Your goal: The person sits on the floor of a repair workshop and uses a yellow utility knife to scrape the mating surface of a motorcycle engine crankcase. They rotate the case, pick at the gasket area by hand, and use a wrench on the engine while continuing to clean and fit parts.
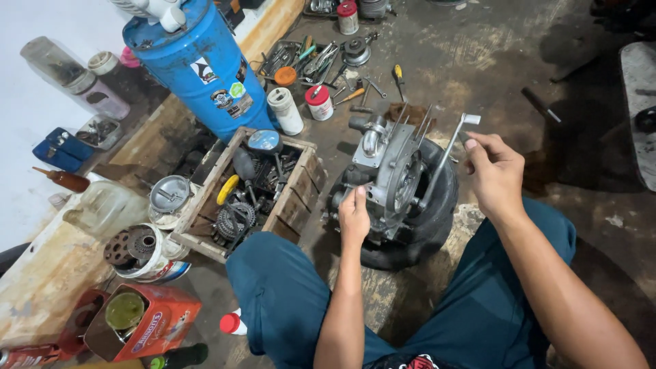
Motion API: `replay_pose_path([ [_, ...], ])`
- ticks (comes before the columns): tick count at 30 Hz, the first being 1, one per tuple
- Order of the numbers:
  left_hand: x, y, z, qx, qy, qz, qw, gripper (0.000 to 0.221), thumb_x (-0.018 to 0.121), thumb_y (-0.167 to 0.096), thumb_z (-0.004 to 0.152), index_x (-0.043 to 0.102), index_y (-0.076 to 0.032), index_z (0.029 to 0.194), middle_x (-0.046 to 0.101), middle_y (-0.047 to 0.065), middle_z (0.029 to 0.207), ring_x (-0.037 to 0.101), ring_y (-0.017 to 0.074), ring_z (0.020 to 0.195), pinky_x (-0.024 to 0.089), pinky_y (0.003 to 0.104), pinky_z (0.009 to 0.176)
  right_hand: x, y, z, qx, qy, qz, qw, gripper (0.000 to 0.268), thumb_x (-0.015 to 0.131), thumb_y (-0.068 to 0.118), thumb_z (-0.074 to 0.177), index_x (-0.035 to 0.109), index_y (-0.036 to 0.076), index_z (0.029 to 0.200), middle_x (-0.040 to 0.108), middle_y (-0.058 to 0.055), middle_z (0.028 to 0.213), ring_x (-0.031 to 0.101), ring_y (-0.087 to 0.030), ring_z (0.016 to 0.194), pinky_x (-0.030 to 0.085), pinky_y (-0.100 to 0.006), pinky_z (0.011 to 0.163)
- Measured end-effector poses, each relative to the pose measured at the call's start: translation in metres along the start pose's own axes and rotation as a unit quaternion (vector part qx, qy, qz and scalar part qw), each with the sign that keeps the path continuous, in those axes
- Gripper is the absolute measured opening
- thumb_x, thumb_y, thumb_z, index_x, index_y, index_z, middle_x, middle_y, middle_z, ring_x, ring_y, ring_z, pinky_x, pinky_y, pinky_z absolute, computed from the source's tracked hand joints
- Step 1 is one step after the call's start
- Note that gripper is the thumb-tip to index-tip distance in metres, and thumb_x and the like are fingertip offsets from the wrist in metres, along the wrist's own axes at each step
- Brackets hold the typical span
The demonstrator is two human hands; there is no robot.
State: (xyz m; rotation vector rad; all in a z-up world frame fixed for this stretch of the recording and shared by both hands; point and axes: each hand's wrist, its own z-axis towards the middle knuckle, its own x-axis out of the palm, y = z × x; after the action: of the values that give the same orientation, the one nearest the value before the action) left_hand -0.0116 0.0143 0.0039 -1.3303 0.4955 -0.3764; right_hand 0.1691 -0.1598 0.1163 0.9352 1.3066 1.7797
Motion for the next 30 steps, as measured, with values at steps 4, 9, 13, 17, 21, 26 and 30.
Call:
replay_pose_path([
  [4,0.000,0.003,-0.006,0.058,-0.038,-0.025,0.997,0.036,0.045,-0.022,0.107,0.064,-0.002,0.129,0.071,0.012,0.123,0.065,0.0193,0.114,0.047,0.032,0.100,-0.002,-0.004,0.004,0.019,-0.008,0.018,1.000,0.018,0.064,0.007,0.105,0.071,-0.003,0.118,0.061,-0.001,0.088,0.055,-0.009,0.074,0.046,-0.025,0.067],
  [9,0.008,0.025,-0.005,-0.039,-0.049,-0.085,0.994,0.036,0.047,-0.021,0.109,0.067,0.001,0.129,0.073,0.014,0.124,0.067,0.0192,0.115,0.049,0.031,0.102,-0.003,-0.005,0.001,0.015,0.006,0.028,0.999,0.018,0.064,0.008,0.106,0.071,-0.003,0.119,0.062,-0.002,0.087,0.056,-0.009,0.074,0.046,-0.025,0.068],
  [13,0.009,0.038,-0.005,-0.060,-0.098,-0.217,0.969,0.038,0.042,-0.021,0.106,0.051,-0.007,0.141,0.073,0.012,0.126,0.064,0.0182,0.105,0.048,0.030,0.100,-0.004,-0.007,0.001,0.011,0.005,0.008,1.000,0.018,0.064,0.008,0.106,0.071,-0.003,0.119,0.062,-0.002,0.087,0.056,-0.009,0.074,0.047,-0.025,0.068],
  [17,0.005,0.035,-0.006,-0.022,-0.050,-0.194,0.979,0.035,0.048,-0.019,0.106,0.062,-0.001,0.132,0.071,0.012,0.127,0.064,0.0187,0.115,0.047,0.032,0.105,0.002,-0.007,-0.003,0.005,0.027,-0.059,0.998,0.019,0.064,0.010,0.106,0.071,-0.002,0.119,0.062,-0.001,0.090,0.058,-0.009,0.076,0.048,-0.026,0.069],
  [21,0.007,0.019,-0.017,-0.008,-0.020,-0.111,0.994,0.035,0.050,-0.016,0.104,0.067,0.002,0.129,0.071,0.012,0.127,0.064,0.0217,0.118,0.045,0.033,0.105,0.019,-0.002,-0.017,-0.123,0.108,-0.217,0.962,0.019,0.065,0.008,0.101,0.072,0.000,0.117,0.067,-0.004,0.106,0.060,-0.013,0.089,0.049,-0.028,0.078],
  [26,0.000,-0.002,-0.021,0.087,-0.013,-0.067,0.994,0.038,0.061,-0.016,0.097,0.065,0.002,0.131,0.069,0.017,0.130,0.064,0.0298,0.123,0.045,0.038,0.109,0.036,0.001,-0.029,-0.136,0.169,-0.256,0.942,0.020,0.070,0.007,0.095,0.075,0.002,0.114,0.066,-0.008,0.094,0.062,-0.017,0.087,0.048,-0.030,0.078],
  [30,-0.003,-0.022,-0.025,0.162,-0.005,0.018,0.987,0.060,0.077,-0.018,0.083,0.059,0.001,0.137,0.065,0.021,0.131,0.060,0.0386,0.124,0.044,0.046,0.109,0.047,0.004,-0.041,-0.174,0.222,-0.261,0.923,0.019,0.071,0.006,0.091,0.075,0.002,0.110,0.065,-0.008,0.093,0.063,-0.020,0.084,0.050,-0.030,0.076],
])
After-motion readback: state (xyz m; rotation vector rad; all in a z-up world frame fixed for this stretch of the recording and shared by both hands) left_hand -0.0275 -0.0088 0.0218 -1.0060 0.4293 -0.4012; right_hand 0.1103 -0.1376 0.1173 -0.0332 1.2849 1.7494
